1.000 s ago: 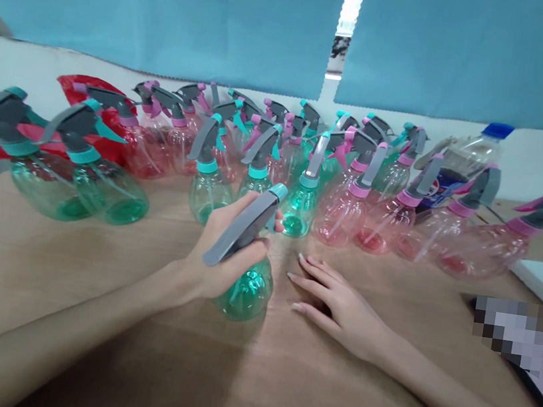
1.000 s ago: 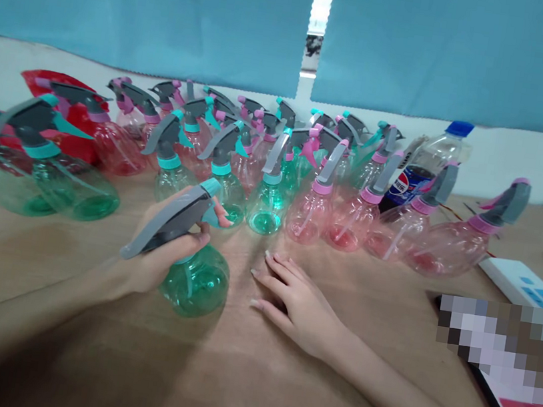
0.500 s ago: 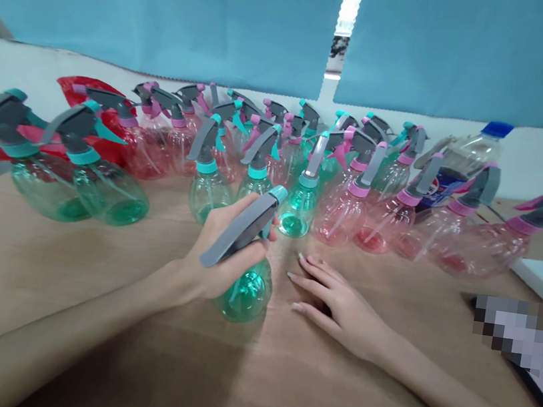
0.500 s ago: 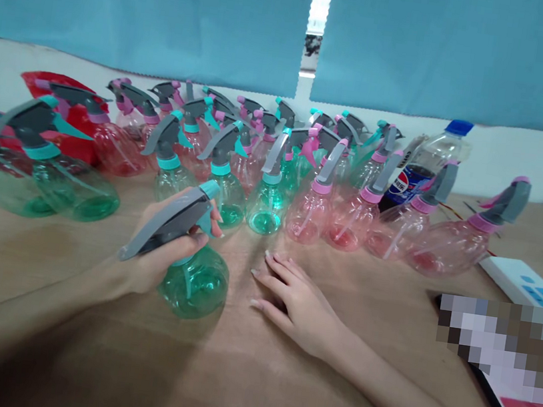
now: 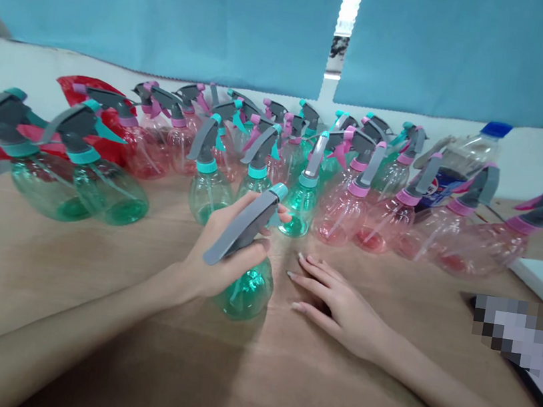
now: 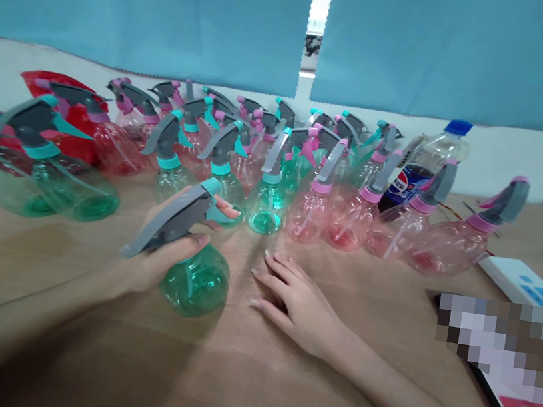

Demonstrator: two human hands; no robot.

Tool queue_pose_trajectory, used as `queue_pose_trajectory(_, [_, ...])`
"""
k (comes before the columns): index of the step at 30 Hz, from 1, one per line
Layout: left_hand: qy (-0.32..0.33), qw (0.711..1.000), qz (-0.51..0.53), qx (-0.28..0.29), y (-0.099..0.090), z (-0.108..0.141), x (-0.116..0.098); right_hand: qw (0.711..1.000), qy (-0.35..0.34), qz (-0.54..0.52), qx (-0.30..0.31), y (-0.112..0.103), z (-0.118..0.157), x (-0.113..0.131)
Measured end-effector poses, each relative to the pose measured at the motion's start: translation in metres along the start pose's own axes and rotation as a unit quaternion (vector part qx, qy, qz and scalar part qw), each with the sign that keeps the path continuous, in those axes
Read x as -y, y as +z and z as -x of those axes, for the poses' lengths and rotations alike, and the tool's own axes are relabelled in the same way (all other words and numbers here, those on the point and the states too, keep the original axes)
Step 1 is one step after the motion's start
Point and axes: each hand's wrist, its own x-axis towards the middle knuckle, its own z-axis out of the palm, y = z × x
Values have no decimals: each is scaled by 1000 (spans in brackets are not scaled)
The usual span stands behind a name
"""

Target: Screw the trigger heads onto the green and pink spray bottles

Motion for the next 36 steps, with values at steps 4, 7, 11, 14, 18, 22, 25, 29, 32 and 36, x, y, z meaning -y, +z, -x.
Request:
queue_pose_trajectory(4, [-12,1000,-12,1,1,2,-2,1000,-1,-5,-4,1,0,-1])
queue_pose_trajectory(7, [-9,1000,-21,-3,1,1,-5,1000,-1,0,-1,1,1,-1])
queue_pose_trajectory(11, [-6,999,-42,-15,0,0,-7,1000,1,-5,-2,1,0,-1])
queue_pose_trajectory(14, [-3,998,-58,-21,0,0,-7,1000,-1,-11,-5,1,0,-1])
queue_pose_trajectory(18, [-9,997,-68,-26,0,1,-7,1000,-1,-6,-1,1,0,0])
queue_pose_trajectory(22, [-9,997,-73,-33,1,1,-10,1000,0,0,6,1,0,-1])
queue_pose_trajectory(25, [-15,997,-72,-30,2,0,-13,1000,1,-4,4,1,1,-1])
queue_pose_trajectory(29, [-7,998,-59,-21,1,-1,-10,1000,3,-6,1,1,0,-1])
queue_pose_trajectory(32, [-1,999,-50,-15,1,-1,-7,1000,2,-16,-6,1,1,-1])
queue_pose_trajectory(36, [-13,998,-54,-19,1,0,-10,1000,-2,-21,-11,1,1,-1])
